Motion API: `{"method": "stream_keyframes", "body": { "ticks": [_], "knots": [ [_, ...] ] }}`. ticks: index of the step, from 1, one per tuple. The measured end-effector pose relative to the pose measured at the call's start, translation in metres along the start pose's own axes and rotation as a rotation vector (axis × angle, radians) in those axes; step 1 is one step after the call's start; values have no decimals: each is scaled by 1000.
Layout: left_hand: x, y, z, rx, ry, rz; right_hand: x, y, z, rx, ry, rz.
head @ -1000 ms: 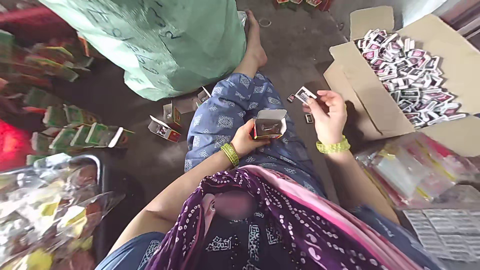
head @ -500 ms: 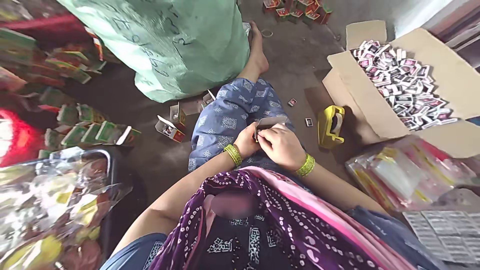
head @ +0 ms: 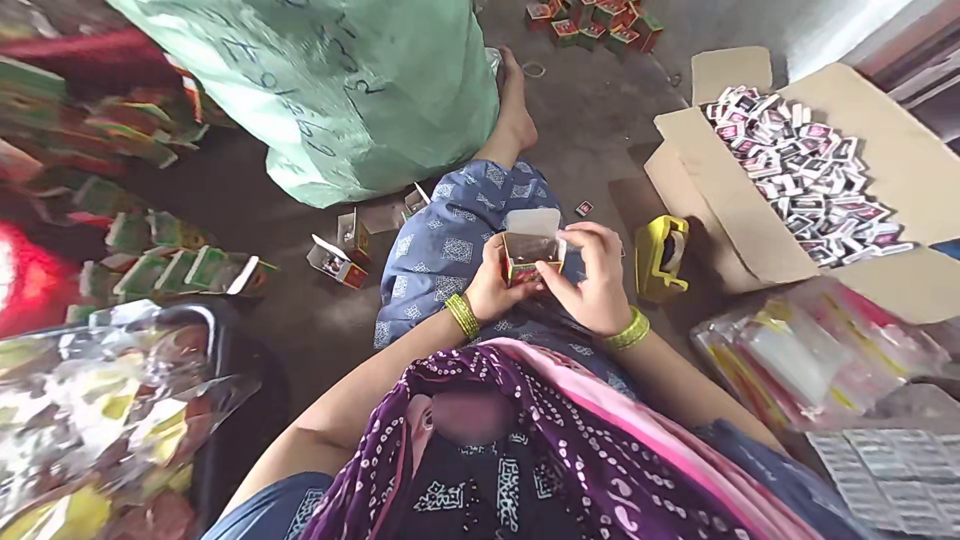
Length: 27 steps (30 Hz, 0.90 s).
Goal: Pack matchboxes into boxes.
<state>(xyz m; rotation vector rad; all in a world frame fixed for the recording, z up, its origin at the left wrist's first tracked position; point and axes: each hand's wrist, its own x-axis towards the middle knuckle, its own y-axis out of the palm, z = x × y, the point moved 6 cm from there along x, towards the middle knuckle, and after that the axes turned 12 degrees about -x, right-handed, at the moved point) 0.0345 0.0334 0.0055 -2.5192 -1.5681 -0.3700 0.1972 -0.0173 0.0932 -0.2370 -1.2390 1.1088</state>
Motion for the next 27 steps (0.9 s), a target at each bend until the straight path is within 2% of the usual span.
{"method": "stream_keyframes", "body": {
  "ticks": [4,7,12,17,20,24,25,27],
  "knots": [
    [-1,-2,-8,-124,184,-36,-10,16,-33,445,235,134],
    [-3,0,-9,-137,215,11,-19,28,-36,671,268,263],
    [-7,2,-14,-142,200,95,-20,35,-34,665,118,266],
    [-9,7,-13,-200,199,182,-21,40,-32,500,-17,213],
    [-6,9,-9,-246,143,229,-20,38,-35,518,82,166],
    [-3,10,0,-269,40,213,-13,25,-41,806,367,188],
    [-3,10,3,-273,23,204,-11,21,-43,829,393,209],
    [-3,12,6,-252,-33,206,-6,15,-43,769,335,265]
  ]
}}
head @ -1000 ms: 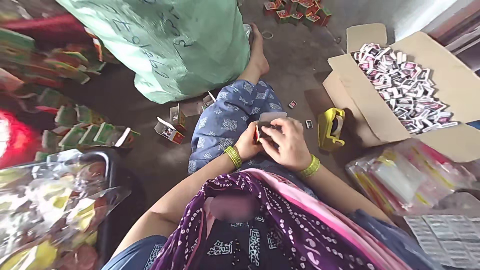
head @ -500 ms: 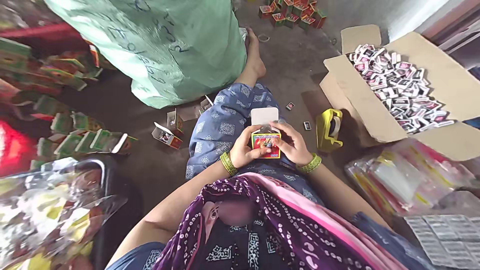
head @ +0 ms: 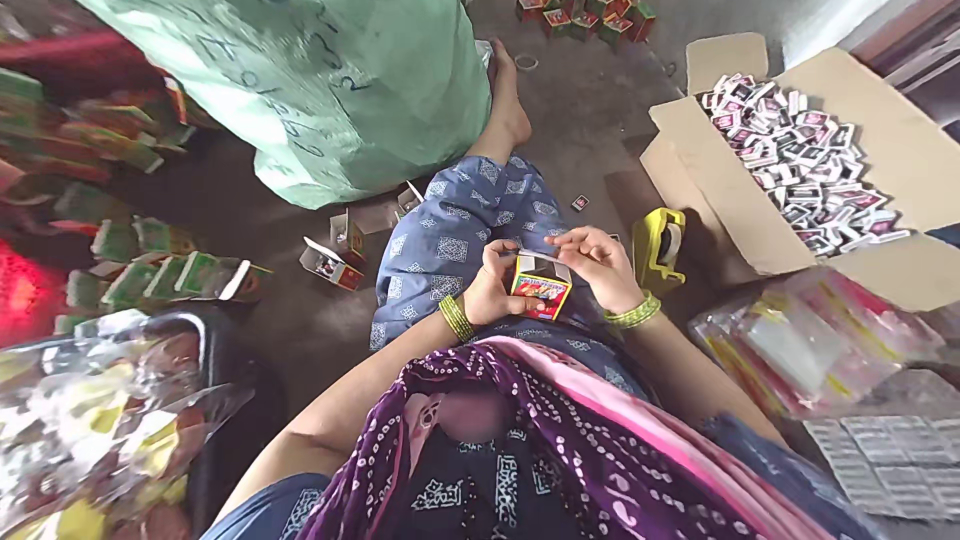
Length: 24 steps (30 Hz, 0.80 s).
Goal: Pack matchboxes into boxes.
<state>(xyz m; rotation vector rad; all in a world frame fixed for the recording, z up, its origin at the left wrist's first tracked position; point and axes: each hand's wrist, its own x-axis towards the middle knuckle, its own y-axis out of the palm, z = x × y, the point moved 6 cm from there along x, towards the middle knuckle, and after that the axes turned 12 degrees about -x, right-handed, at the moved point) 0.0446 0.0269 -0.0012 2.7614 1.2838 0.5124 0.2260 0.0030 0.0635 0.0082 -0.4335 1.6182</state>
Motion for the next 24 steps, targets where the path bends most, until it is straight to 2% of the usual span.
{"method": "stream_keyframes", "body": {
  "ticks": [4,10,17,24],
  "knots": [
    [2,0,3,35,-55,27,2,8,11,-285,-177,194],
    [2,1,0,74,-60,70,-6,18,32,-616,-443,257],
    [1,2,1,53,-52,90,-4,14,32,-544,-446,263],
    [1,2,2,73,-32,95,-12,23,35,-723,-536,400]
  ]
}}
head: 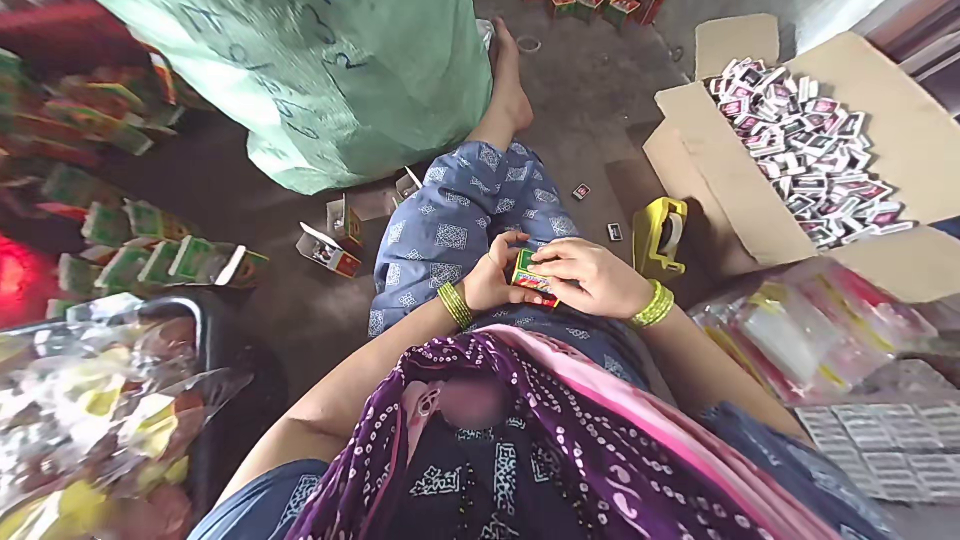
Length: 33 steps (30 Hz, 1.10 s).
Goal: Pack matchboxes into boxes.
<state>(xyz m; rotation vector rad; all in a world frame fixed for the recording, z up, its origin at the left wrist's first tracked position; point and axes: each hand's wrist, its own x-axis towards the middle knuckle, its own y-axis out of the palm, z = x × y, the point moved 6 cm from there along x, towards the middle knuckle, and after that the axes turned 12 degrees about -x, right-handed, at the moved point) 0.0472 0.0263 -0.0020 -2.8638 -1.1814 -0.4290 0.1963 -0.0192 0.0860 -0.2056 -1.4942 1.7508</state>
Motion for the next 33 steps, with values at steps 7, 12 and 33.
{"method": "stream_keyframes", "body": {
  "ticks": [7,12,33],
  "knots": [
    [-1,-9,7,-88,-147,-195,-32,29,-4,-188,236,-167],
    [-1,-2,0,-46,-82,-126,-46,22,-18,184,415,-262],
    [-3,-22,4,-69,-86,-342,-260,-14,-200,29,1546,-144]
  ]
}}
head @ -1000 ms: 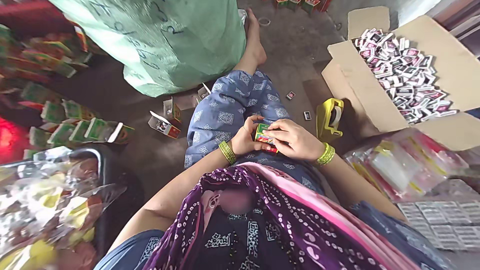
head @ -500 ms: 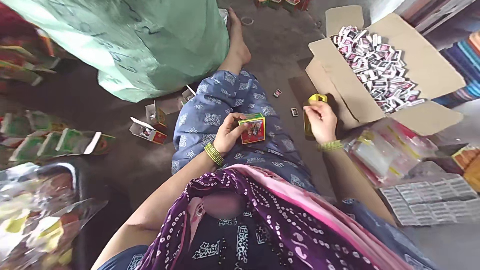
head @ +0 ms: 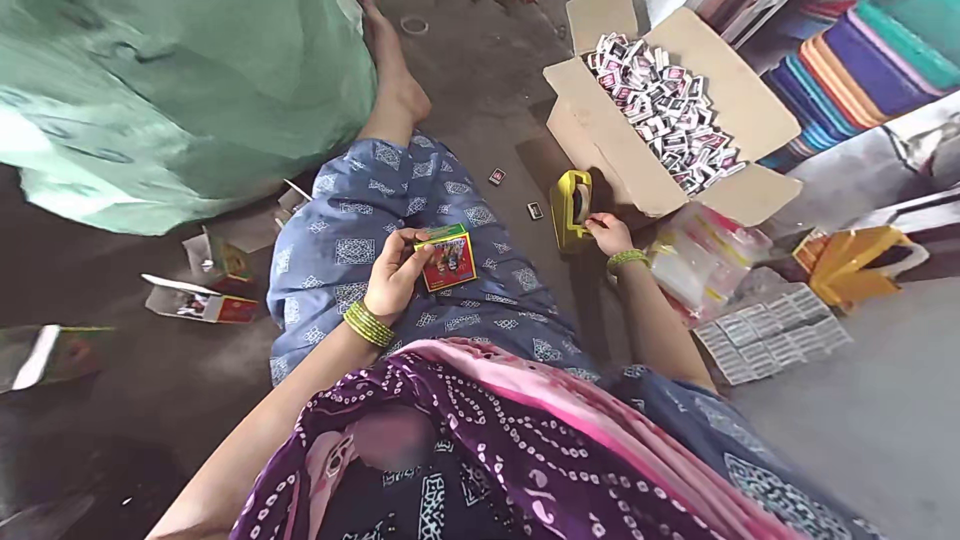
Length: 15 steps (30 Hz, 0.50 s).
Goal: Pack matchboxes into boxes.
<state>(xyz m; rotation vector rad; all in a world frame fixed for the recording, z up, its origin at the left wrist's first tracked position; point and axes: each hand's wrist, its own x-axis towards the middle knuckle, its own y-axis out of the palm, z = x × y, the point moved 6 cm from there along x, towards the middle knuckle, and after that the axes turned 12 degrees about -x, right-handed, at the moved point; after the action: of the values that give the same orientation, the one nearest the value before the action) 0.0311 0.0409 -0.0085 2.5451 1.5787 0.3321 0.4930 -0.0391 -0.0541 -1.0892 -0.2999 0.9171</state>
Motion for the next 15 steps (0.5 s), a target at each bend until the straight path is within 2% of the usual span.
{"method": "stream_keyframes", "body": {
  "ticks": [6,11,15],
  "knots": [
    [-2,-1,1,22,-5,2,3,-4,-1,181,115,-37],
    [-1,-1,0,13,10,5,-13,-8,-8,376,198,41],
    [-2,-1,0,6,16,13,-32,-5,-17,244,181,142]
  ]
}}
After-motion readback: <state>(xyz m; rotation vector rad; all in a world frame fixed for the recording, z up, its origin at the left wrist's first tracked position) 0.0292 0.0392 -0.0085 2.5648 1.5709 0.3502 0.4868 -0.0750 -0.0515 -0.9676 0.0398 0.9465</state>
